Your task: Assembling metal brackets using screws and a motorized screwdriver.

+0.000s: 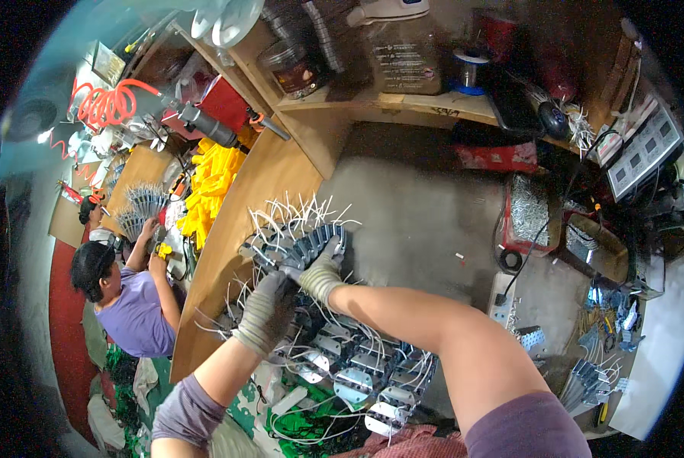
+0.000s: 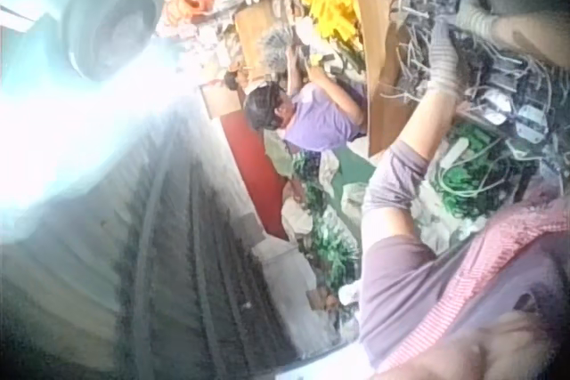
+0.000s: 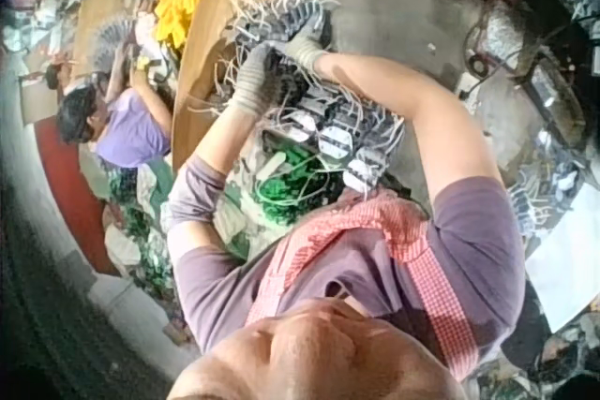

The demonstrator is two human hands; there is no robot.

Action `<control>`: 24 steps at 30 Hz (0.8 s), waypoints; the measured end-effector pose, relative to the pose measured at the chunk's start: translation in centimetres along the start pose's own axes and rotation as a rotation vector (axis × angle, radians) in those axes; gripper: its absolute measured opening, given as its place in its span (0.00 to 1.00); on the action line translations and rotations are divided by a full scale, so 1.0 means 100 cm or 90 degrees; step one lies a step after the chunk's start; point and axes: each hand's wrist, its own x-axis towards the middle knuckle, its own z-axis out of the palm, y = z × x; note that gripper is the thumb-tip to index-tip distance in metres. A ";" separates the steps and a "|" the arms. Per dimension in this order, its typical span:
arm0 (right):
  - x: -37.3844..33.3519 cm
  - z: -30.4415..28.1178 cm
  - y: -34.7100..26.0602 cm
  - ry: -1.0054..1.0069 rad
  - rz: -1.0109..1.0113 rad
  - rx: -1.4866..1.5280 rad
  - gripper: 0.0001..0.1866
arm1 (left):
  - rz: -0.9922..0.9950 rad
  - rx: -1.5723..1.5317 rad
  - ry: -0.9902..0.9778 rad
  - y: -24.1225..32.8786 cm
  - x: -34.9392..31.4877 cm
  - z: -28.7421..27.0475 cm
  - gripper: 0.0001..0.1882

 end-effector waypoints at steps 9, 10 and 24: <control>-0.022 -0.048 -0.031 -0.147 -0.131 -0.056 0.74 | 0.311 0.133 0.154 0.073 -0.120 0.053 0.18; -0.027 -0.053 -0.039 -0.182 -0.083 -0.108 0.71 | 0.418 0.340 0.213 0.077 -0.131 0.055 0.14; -0.273 -0.230 0.141 0.111 -0.254 0.218 0.42 | -0.069 0.095 -0.027 -0.193 -0.228 0.075 0.25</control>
